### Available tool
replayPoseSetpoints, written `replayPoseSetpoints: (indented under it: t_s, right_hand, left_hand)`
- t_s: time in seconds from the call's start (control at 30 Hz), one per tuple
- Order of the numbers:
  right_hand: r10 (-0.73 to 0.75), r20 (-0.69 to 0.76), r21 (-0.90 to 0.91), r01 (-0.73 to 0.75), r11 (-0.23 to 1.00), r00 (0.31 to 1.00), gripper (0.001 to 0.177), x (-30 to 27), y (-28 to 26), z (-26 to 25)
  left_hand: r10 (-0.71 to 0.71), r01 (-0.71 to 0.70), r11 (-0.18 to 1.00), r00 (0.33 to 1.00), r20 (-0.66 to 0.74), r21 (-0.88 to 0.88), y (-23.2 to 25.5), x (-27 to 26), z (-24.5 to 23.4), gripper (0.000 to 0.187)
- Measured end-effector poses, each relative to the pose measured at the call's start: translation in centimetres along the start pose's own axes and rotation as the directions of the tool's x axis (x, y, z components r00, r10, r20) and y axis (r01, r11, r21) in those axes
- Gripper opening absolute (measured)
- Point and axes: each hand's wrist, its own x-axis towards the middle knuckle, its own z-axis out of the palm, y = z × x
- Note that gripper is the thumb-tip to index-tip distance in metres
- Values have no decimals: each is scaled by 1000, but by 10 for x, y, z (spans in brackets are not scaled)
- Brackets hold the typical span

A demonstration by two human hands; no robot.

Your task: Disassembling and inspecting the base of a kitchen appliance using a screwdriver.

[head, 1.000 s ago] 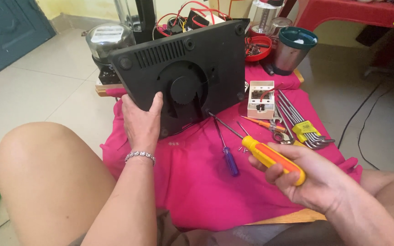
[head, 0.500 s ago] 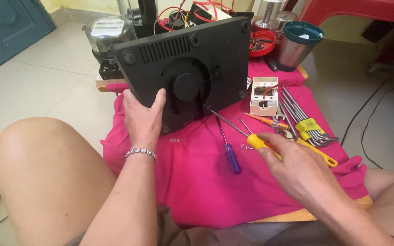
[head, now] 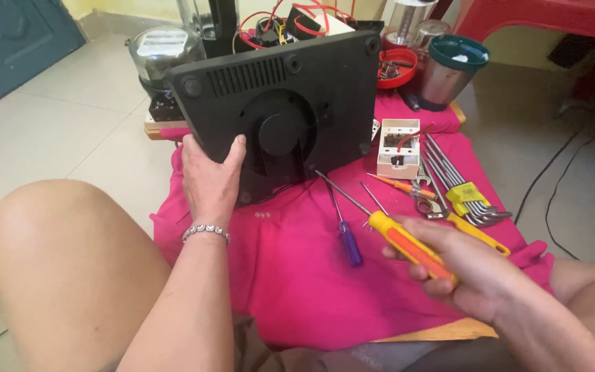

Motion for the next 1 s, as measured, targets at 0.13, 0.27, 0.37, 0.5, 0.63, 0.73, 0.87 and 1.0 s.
replayPoseSetpoints:
  t_s: [0.13,0.27,0.37,0.5,0.63,0.73,0.87,1.0]
  right_hand:
    - [-136,-164,-482,40,875,977,41,-27,-22,26]
    - [-467,-58,-961,77,266,882,41,-36,-16,29]
    - [-679,160,-969,245,29,716,41,-24,7,20]
    - [-683,234,-963,264,-62,692,42,-25,15,25]
    - [-658,249,-949,315,-19,711,40,-36,-8,33]
    - [-336,-144,-928,-10,371,931,41,-26,-18,30]
    - [-331,-47,-572,246,783,943,44,-5,-20,12]
    - [-18,-26,-212,12,977,999,34,0,-25,3]
  left_hand:
    - [15,-15,1000,1000,-1,26,-1,2,2,51]
    - [-7,6,1000,1000,15,22,0,4,3,52]
    - [-4,4,1000,1000,11,27,1,3,4,52]
    - [-7,6,998,1000,13,57,3,5,3,55]
    - [21,-20,997,1000,-5,81,4,10,3,55]
    - [0,-3,996,1000,26,90,7,12,0,57]
    - [-53,49,997,996,68,61,7,14,-4,65]
    - [-2,-3,995,998,57,102,4,14,-3,61]
